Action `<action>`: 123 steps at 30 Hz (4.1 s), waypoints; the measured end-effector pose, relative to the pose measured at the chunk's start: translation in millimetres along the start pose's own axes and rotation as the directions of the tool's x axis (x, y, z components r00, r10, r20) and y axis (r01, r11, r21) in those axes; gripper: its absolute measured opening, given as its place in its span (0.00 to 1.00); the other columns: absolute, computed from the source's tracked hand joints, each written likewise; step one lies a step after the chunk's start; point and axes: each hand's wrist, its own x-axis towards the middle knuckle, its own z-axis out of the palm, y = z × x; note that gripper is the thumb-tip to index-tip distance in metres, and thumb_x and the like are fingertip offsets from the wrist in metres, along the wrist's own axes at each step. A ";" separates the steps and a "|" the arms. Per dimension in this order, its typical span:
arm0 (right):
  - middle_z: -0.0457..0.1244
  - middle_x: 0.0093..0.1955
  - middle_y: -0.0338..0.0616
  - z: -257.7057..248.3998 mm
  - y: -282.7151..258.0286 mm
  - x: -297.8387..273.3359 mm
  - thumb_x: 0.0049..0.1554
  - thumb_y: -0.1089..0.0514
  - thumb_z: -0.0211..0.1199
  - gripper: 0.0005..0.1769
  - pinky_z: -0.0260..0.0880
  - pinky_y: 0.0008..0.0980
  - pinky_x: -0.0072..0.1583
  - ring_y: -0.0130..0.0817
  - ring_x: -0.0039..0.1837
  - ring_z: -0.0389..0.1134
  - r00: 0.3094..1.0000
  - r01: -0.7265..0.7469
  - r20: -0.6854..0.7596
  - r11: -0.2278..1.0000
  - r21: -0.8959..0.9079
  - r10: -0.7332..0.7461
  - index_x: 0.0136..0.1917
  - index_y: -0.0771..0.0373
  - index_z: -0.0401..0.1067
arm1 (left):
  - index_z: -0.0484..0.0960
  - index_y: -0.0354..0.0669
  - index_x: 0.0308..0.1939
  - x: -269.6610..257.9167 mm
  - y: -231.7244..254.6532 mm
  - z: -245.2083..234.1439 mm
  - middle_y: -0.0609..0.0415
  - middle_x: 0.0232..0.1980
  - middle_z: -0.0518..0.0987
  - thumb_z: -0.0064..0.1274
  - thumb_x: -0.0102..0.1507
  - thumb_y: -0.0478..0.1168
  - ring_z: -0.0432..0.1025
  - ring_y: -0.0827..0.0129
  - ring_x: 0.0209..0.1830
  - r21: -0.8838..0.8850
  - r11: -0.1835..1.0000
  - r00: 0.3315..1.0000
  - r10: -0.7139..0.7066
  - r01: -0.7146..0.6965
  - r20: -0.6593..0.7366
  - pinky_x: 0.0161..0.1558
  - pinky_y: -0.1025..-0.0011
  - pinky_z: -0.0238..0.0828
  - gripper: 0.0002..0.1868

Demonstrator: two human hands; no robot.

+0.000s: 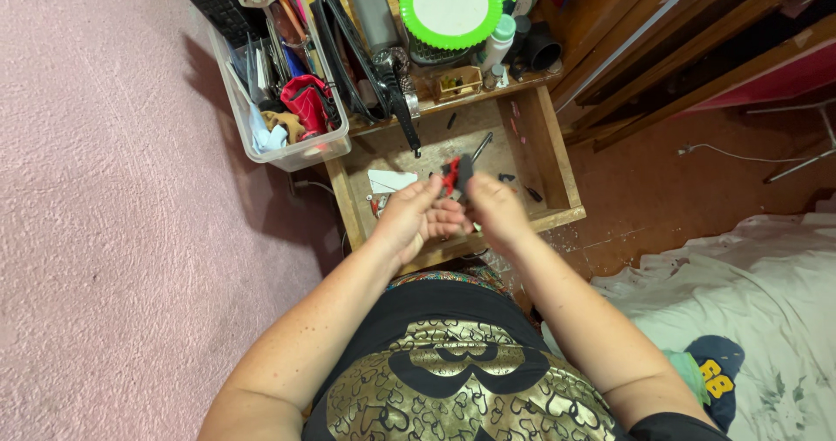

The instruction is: The person cleans a cluttered wooden drawer by wiping its interior with a dark cloth. They repeatedly pick up small items such as a tube, a brush, a pen, and other miscellaneous objects, wipe them, and place them into a plastic bin on the drawer's left side. The drawer is gradually cleared of debris and small items.

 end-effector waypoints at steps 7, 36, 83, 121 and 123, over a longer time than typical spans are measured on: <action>0.71 0.45 0.39 13.9 3.6 4.5 0.67 0.56 0.60 0.11 0.70 0.23 0.47 0.22 0.45 0.68 0.959 0.233 -0.061 0.888 -0.397 -0.278 0.54 0.65 0.78 | 0.77 0.43 0.50 -2.6 -7.9 10.6 0.51 0.31 0.78 0.44 0.71 0.50 0.76 0.67 0.24 0.197 0.980 0.998 0.005 0.007 -0.060 0.27 0.72 0.77 0.16; 0.69 0.39 0.42 0.6 -19.4 15.7 0.67 0.50 0.54 0.18 0.71 0.27 0.40 0.26 0.36 0.69 0.990 -0.047 -0.143 0.945 -0.324 0.000 0.54 0.66 0.75 | 0.82 0.41 0.44 -104.4 173.3 12.2 0.54 0.42 0.83 0.60 0.65 0.34 0.77 0.66 0.40 0.890 -0.241 0.120 0.944 -0.387 0.307 0.44 0.68 0.74 0.05; 0.68 0.39 0.41 -70.1 -32.1 7.5 0.63 0.66 0.57 0.16 0.71 0.26 0.38 0.24 0.36 0.69 0.922 -0.010 -0.350 0.892 -0.451 -0.167 0.63 0.61 0.76 | 0.88 0.41 0.42 -42.2 193.7 3.8 0.45 0.39 0.84 0.59 0.67 0.42 0.74 0.49 0.47 0.858 -0.510 0.498 0.759 0.055 0.419 0.50 0.52 0.65 0.08; 0.72 0.43 0.49 -50.5 11.0 44.9 0.54 0.47 0.71 0.16 0.72 0.39 0.52 0.39 0.45 0.74 0.943 -0.266 -0.202 0.234 -0.935 0.265 0.51 0.57 0.82 | 0.81 0.48 0.59 15.1 -8.0 -40.8 0.46 0.56 0.82 0.57 0.64 0.47 0.78 0.55 0.54 0.972 0.231 0.982 0.190 -0.036 -0.009 0.58 0.61 0.72 0.21; 0.73 0.42 0.42 -60.2 -4.7 37.3 0.54 0.51 0.70 0.13 0.70 0.32 0.51 0.29 0.45 0.72 0.950 -0.129 0.037 0.495 -0.859 0.312 0.49 0.58 0.82 | 0.77 0.39 0.63 9.2 -6.4 -33.7 0.38 0.58 0.79 0.61 0.60 0.44 0.73 0.44 0.59 0.929 0.143 0.881 0.393 -0.342 0.264 0.58 0.53 0.68 0.28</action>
